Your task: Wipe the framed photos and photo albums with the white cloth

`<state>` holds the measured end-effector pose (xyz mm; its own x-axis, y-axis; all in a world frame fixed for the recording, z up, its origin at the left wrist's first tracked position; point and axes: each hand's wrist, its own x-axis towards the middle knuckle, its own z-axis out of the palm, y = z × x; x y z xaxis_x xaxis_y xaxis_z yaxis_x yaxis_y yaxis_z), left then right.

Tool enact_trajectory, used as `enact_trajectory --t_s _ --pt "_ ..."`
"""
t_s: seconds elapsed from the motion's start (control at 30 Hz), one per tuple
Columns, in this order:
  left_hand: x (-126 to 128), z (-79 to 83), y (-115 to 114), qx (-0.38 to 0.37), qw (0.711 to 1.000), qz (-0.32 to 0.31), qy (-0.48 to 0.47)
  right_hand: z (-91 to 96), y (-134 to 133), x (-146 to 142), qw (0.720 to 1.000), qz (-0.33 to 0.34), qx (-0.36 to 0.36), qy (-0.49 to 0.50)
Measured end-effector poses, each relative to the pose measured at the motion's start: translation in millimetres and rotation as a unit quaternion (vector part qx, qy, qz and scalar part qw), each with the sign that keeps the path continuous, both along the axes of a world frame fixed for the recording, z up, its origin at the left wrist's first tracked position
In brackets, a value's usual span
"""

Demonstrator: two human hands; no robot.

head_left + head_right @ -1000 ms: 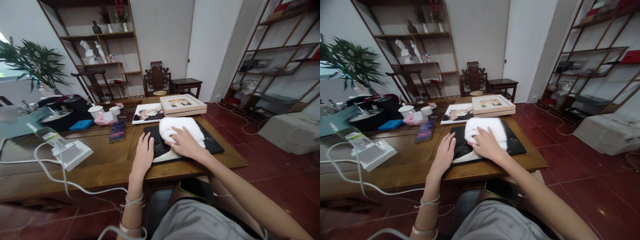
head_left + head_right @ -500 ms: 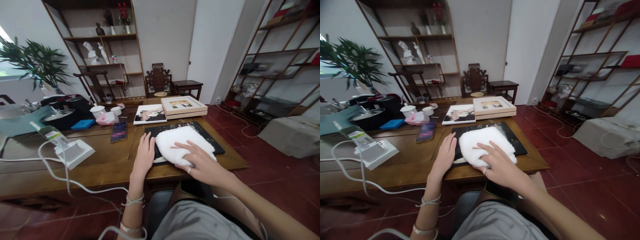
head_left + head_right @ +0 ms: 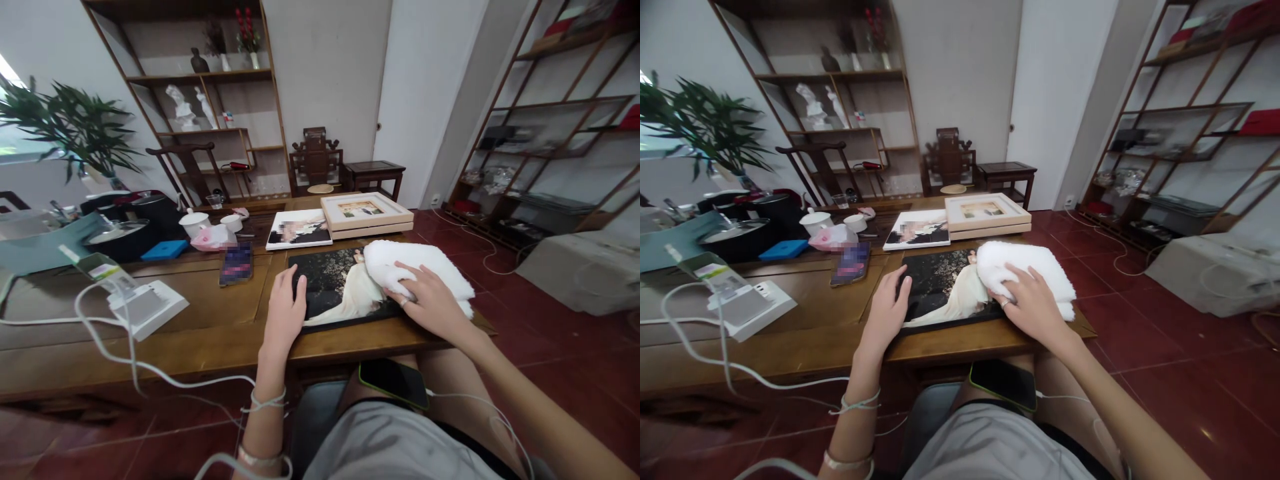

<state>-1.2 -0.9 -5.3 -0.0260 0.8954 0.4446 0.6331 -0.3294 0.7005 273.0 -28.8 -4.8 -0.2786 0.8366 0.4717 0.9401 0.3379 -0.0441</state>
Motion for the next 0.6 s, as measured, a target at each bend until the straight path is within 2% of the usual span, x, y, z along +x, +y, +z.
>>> enact_trajectory --t_s 0.1,0.27,0.43,0.6 --pt "-3 -1.9 2 -0.015 0.999 0.004 -0.041 2.7 -3 -17 1.000 0.008 -0.004 0.010" --pt "-4 3.9 4 -0.066 0.983 0.018 -0.169 17.4 -16 -58 0.994 0.091 -0.047 0.027" --pt "-12 18.9 -1 -0.161 0.928 0.035 -0.334 35.4 -5 -94 0.981 0.153 -0.120 0.016" --pt "-23 33.1 -12 -0.212 0.892 0.022 -0.399 45.8 13 -111 0.952 0.245 -0.174 -0.061"
